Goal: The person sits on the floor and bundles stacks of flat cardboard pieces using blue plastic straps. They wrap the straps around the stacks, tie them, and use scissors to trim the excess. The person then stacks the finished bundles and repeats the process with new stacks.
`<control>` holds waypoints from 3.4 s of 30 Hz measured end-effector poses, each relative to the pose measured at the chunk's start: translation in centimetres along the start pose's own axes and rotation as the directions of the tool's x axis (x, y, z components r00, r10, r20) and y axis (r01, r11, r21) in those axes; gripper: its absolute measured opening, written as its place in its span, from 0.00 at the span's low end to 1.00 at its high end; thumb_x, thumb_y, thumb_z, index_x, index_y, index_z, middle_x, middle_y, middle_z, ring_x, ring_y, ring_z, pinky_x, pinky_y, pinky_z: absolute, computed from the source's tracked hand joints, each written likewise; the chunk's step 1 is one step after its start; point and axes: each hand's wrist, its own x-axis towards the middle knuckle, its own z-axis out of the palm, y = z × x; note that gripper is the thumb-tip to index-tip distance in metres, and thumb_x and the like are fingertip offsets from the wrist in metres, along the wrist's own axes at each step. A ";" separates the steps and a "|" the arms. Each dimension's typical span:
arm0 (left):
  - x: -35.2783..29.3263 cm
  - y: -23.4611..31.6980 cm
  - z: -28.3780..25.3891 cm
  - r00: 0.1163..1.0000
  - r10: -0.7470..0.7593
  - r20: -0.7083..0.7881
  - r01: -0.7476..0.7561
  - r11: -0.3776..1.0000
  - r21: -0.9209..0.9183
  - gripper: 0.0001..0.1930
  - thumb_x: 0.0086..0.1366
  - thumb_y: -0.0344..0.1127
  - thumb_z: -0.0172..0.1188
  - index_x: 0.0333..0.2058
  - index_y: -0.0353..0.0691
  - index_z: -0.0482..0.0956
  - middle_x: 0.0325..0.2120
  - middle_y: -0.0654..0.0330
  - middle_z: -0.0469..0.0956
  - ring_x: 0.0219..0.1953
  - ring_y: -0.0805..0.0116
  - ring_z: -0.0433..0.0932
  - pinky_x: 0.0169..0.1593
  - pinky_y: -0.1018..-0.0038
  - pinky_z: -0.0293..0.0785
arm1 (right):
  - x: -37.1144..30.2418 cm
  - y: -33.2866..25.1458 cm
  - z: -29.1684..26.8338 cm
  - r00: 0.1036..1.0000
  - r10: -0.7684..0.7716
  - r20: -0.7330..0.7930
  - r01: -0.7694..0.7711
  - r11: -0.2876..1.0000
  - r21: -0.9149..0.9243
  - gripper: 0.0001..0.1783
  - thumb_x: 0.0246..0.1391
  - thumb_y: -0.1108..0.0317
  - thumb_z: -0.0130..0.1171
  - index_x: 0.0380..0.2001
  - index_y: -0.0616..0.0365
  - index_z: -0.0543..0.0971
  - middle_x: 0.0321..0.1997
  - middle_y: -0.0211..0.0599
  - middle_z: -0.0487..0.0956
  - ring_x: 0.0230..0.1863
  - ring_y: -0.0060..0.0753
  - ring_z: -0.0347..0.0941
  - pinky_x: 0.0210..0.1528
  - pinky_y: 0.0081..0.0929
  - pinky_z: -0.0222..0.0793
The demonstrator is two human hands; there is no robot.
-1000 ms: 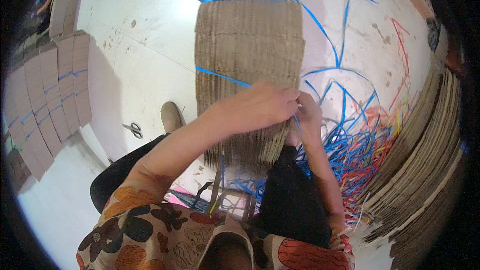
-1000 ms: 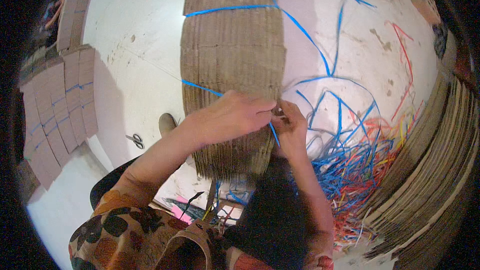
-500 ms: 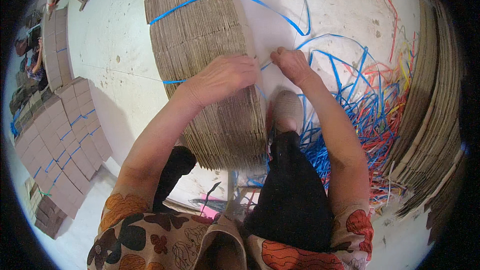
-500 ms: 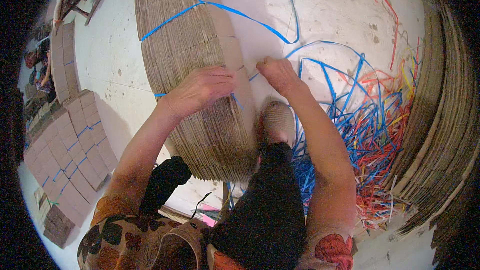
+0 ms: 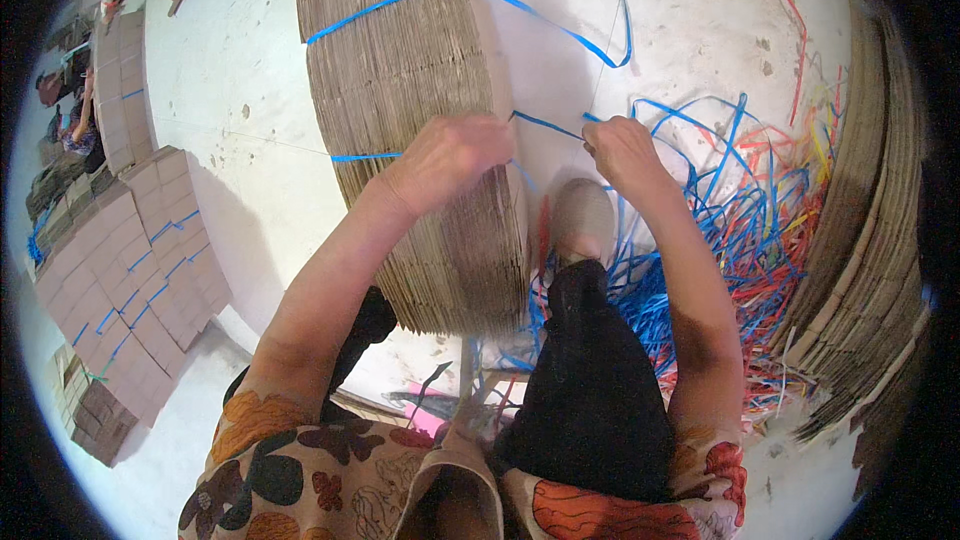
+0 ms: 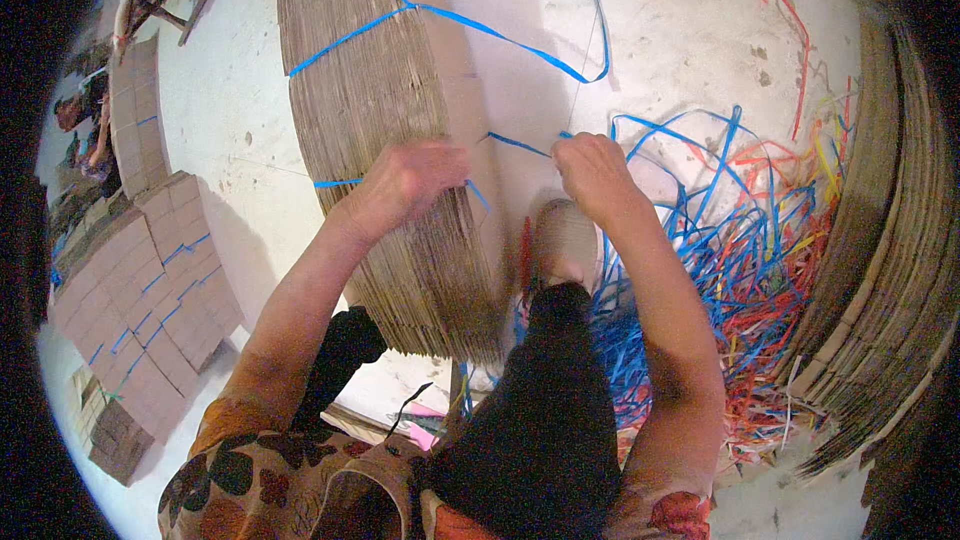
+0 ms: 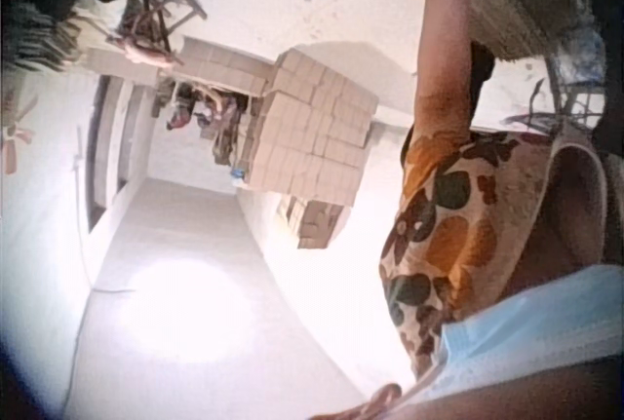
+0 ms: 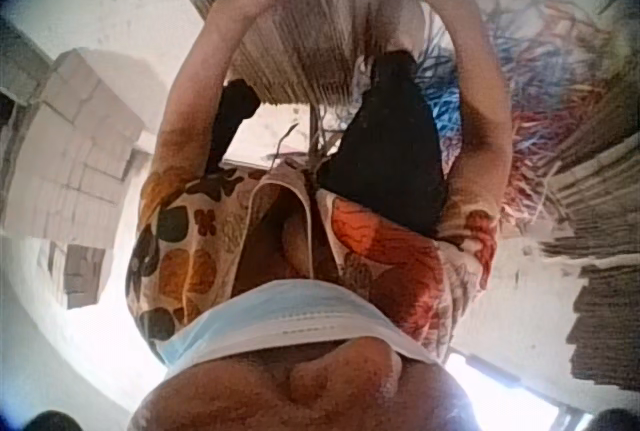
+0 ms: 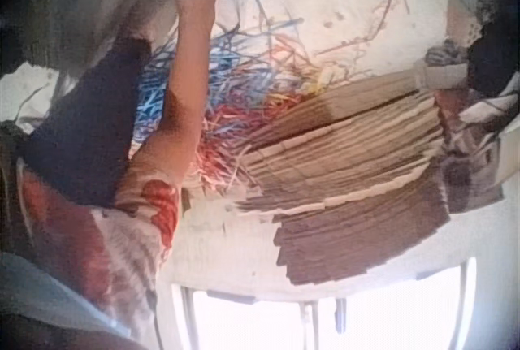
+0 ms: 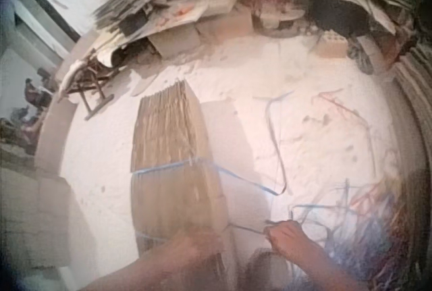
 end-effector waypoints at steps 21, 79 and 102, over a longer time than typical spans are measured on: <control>-0.9 1.8 0.5 0.793 -0.563 -0.234 0.514 0.824 -0.240 0.05 0.54 0.31 0.59 0.29 0.38 0.79 0.34 0.58 0.76 0.37 0.67 0.76 0.35 0.70 0.73 | 0.5 -7.6 -6.5 0.908 0.402 0.119 -0.186 0.130 0.974 0.07 0.47 0.74 0.53 0.31 0.65 0.75 0.26 0.39 0.76 0.22 0.25 0.71 0.25 0.23 0.67; -4.6 -2.2 0.2 0.627 -0.767 0.135 0.230 0.016 -0.973 0.21 0.62 0.42 0.50 0.13 0.39 0.63 0.09 0.67 0.57 0.12 0.76 0.55 0.18 0.78 0.53 | 2.9 -4.3 -0.4 0.970 0.139 0.201 -0.244 0.540 0.805 0.05 0.47 0.77 0.54 0.30 0.66 0.74 0.23 0.30 0.68 0.19 0.20 0.64 0.19 0.19 0.63; -4.7 -3.5 -0.9 0.718 -0.668 0.196 0.182 -0.091 -0.979 0.19 0.63 0.42 0.50 0.15 0.44 0.58 0.09 0.69 0.53 0.12 0.76 0.51 0.18 0.77 0.51 | 4.5 -4.4 1.4 0.899 0.193 0.393 -0.329 -0.296 0.897 0.15 0.56 0.60 0.48 0.19 0.53 0.64 0.15 0.31 0.65 0.09 0.16 0.54 0.09 0.14 0.47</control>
